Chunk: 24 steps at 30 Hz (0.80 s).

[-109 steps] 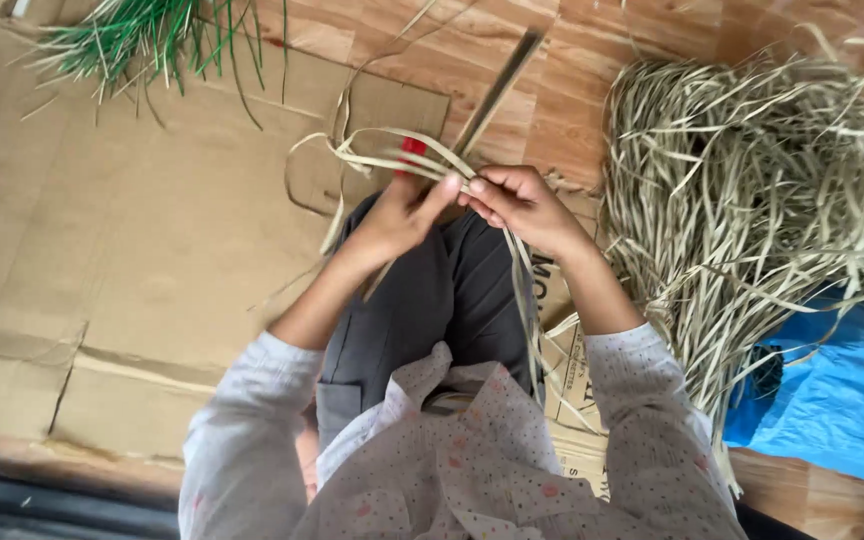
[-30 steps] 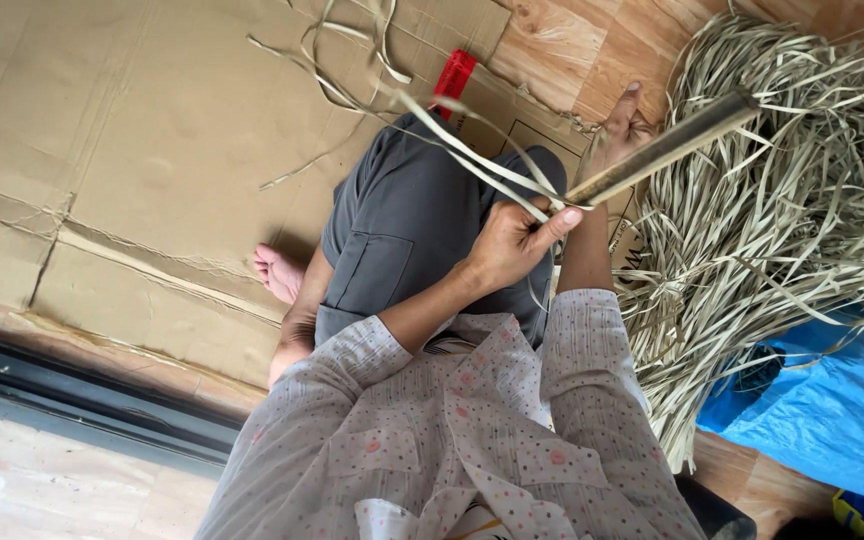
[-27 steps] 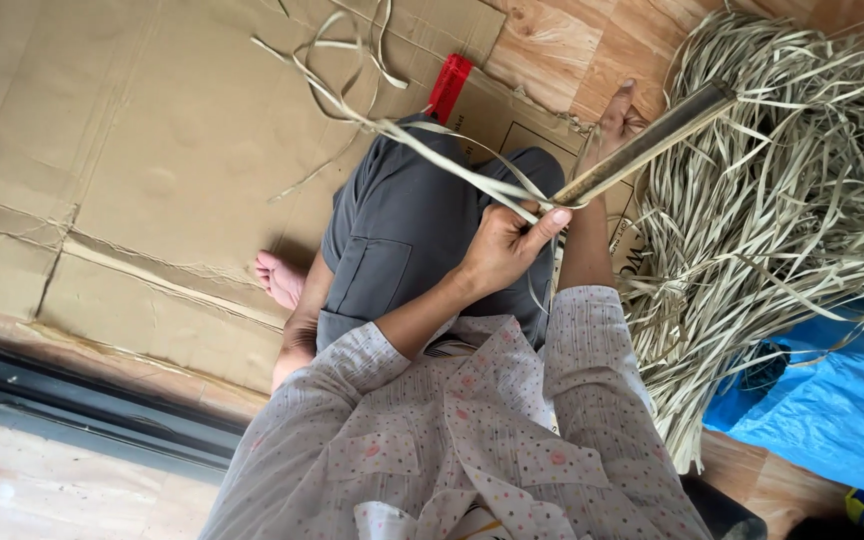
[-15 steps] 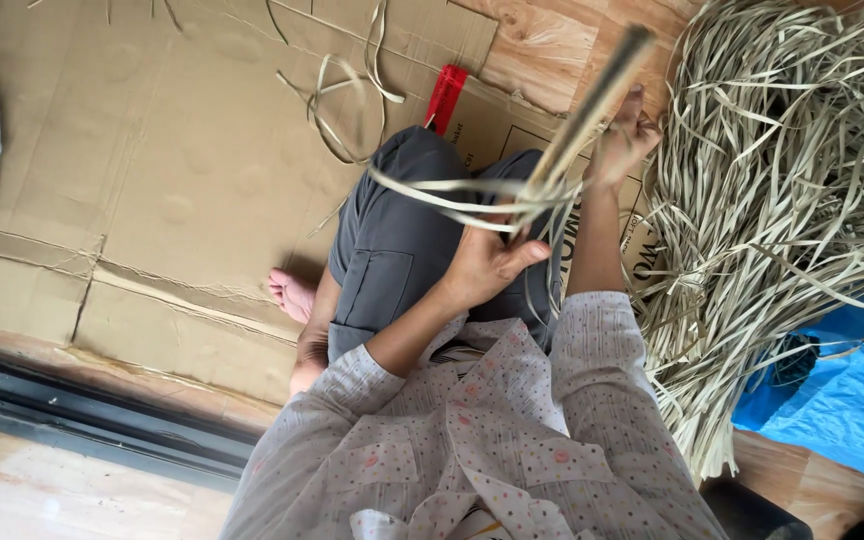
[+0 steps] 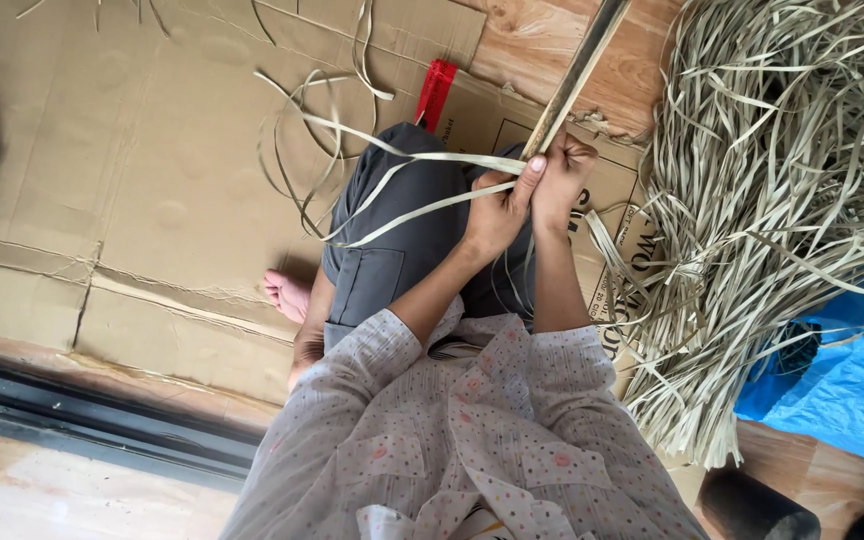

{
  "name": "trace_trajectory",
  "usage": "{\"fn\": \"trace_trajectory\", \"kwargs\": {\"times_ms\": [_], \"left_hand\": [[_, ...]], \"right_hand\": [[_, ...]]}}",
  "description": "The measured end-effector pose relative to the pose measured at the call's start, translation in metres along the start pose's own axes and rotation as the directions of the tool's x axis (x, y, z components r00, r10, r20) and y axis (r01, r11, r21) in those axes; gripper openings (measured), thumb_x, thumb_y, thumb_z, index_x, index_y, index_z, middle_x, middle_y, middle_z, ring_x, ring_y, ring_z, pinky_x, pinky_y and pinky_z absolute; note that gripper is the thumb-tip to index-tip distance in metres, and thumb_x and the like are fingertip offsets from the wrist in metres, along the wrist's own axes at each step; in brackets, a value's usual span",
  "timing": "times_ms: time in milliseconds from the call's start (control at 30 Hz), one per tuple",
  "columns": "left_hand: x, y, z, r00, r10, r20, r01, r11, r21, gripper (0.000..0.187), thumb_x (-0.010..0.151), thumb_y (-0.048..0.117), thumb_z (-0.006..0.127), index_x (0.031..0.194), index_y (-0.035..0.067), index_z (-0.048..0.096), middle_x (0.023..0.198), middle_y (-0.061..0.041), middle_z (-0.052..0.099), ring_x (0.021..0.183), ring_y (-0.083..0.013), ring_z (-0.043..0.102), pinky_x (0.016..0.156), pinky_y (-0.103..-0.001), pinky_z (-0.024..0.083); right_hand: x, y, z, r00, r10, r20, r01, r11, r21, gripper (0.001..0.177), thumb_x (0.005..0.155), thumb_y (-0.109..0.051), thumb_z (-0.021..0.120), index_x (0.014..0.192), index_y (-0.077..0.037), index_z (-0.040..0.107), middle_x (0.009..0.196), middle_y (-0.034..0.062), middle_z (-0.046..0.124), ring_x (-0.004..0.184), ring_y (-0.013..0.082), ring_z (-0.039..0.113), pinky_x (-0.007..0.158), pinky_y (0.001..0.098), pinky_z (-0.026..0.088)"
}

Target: The person is weaving thin strips of natural fiber around a wooden stick while sitting on the floor.

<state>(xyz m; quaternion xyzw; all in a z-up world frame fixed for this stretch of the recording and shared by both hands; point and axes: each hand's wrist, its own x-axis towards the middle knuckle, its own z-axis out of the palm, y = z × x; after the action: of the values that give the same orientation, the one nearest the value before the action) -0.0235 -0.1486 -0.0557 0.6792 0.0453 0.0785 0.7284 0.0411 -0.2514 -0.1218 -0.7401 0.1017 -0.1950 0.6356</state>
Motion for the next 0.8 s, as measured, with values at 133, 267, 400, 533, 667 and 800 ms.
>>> {"fn": "trace_trajectory", "kwargs": {"times_ms": [133,267,400,533,667,800], "left_hand": [[-0.004,-0.014,0.004,0.999,0.033,-0.021,-0.034,0.997,-0.066,0.044,0.100,0.035,0.063,0.077,-0.001,0.074,0.061,-0.025,0.065,0.075,-0.0280,0.066,0.053,-0.031,0.047],[-0.011,-0.019,0.003,0.994,0.112,-0.001,-0.111,0.979,-0.169,0.033,0.100,0.026,0.066,0.083,-0.002,0.073,0.068,-0.026,0.068,0.088,-0.0259,0.058,0.057,-0.034,0.050],[-0.015,0.000,-0.003,0.986,0.163,0.022,-0.156,0.970,-0.188,0.028,0.100,0.022,0.066,0.081,0.002,0.073,0.065,-0.019,0.069,0.087,-0.0162,0.052,0.055,-0.028,0.048],[-0.024,0.028,-0.014,0.983,0.044,0.179,0.002,0.968,-0.251,0.041,0.099,0.027,0.060,0.065,0.005,0.056,0.055,0.006,0.042,0.049,-0.0051,0.034,0.044,-0.023,0.031],[-0.032,0.035,-0.017,0.975,0.009,0.222,0.057,0.955,-0.290,0.035,0.102,0.025,0.057,0.076,0.002,0.061,0.063,0.007,0.041,0.056,-0.0051,0.032,0.049,-0.022,0.031],[-0.039,0.044,-0.023,0.964,-0.030,0.264,0.117,0.939,-0.323,0.030,0.103,0.025,0.056,0.087,0.002,0.065,0.067,0.007,0.045,0.059,-0.0047,0.035,0.053,-0.022,0.033]], "right_hand": [[0.006,-0.002,0.000,0.999,-0.049,-0.010,0.048,0.999,-0.021,0.058,0.099,-0.010,0.066,0.045,-0.015,0.045,0.040,-0.0068,0.038,0.042,0.0039,0.028,0.044,0.0229,0.026],[0.023,0.020,-0.009,0.979,-0.196,-0.059,0.195,0.980,-0.033,0.046,0.086,0.000,0.065,0.046,-0.013,0.044,0.044,-0.0090,0.035,0.047,0.0056,0.028,0.044,0.0270,0.027],[0.020,-0.016,0.000,0.953,-0.280,-0.118,0.276,0.960,-0.049,0.045,0.084,-0.001,0.066,0.050,-0.010,0.037,0.051,-0.0084,0.027,0.054,0.0066,0.032,0.046,0.0258,0.027],[0.038,-0.001,-0.009,0.960,-0.279,-0.011,0.267,0.904,0.334,0.006,0.097,-0.005,0.065,0.098,-0.004,0.071,0.089,0.0026,0.070,0.090,0.0125,0.064,0.087,0.0297,0.054],[0.056,0.025,-0.019,0.954,-0.279,-0.112,0.301,0.900,0.316,0.020,0.093,0.005,0.066,0.098,-0.013,0.060,0.101,0.0037,0.066,0.095,0.0175,0.070,0.086,0.0301,0.063],[0.074,0.041,-0.037,0.987,-0.114,-0.111,0.127,0.985,0.119,0.008,0.095,-0.006,0.070,0.087,-0.007,0.073,0.067,-0.0030,0.061,0.052,0.0058,0.052,0.043,0.0213,0.042]]}}
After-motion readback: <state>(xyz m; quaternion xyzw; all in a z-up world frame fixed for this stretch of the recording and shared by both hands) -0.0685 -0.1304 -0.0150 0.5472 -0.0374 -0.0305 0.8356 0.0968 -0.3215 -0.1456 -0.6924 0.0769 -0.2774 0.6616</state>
